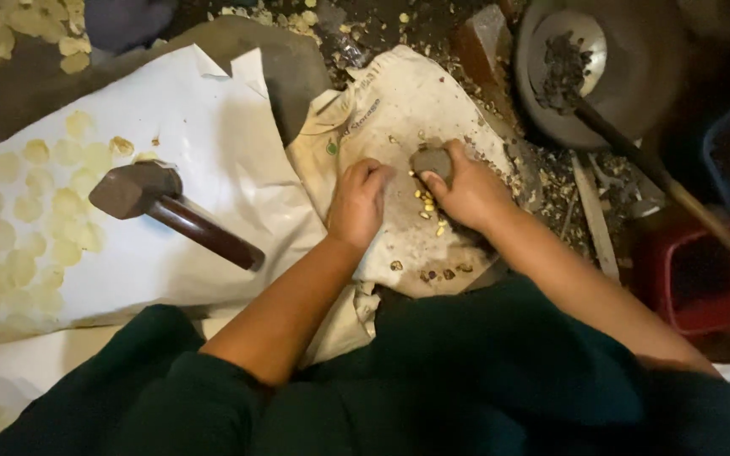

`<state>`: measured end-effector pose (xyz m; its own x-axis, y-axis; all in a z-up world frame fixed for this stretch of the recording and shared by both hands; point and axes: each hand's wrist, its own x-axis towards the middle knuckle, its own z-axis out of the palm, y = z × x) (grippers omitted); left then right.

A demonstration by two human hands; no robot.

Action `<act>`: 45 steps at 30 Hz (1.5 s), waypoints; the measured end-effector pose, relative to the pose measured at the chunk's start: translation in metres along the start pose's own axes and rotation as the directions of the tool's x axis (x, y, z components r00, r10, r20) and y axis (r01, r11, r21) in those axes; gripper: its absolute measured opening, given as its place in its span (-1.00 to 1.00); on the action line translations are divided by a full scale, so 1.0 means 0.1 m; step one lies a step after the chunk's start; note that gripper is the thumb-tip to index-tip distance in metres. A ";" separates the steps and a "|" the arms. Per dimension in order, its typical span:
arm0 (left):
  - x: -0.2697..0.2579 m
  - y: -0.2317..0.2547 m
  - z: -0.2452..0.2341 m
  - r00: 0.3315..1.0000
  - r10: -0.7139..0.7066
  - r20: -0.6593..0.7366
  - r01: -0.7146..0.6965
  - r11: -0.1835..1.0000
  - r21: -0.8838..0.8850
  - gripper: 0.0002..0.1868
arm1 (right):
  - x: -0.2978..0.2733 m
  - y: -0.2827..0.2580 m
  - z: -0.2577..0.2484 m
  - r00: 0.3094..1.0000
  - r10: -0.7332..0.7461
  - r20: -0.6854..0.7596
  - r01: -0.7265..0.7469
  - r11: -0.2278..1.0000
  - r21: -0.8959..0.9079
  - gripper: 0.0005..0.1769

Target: Manually cracking nuts with a stone and flattening them with a mallet.

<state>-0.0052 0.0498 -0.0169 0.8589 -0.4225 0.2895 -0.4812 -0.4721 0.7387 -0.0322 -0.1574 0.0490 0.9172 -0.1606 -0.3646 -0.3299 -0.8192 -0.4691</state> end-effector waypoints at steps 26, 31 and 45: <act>-0.03 0.17 0.14 0.947 -0.201 0.249 0.115 0.940 0.320 -0.28 | 0.03 -0.09 0.06 0.997 -0.082 -0.010 0.080 0.986 -0.144 -0.41; -0.01 0.14 0.20 0.928 -0.240 0.286 0.166 0.951 0.260 -0.30 | -0.07 -0.07 0.17 0.941 -0.325 -0.098 0.277 0.901 -0.334 -0.63; -0.10 0.08 0.25 0.977 -0.133 0.166 0.063 0.927 0.371 -0.33 | -0.29 0.44 0.00 0.694 -0.601 -0.396 0.442 0.790 -0.425 -0.69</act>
<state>-0.0219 0.0312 -0.0291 0.8739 -0.4790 0.0836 -0.4571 -0.7506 0.4771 -0.0737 -0.1888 0.0390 0.9234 0.1628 0.3476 0.2394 -0.9521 -0.1901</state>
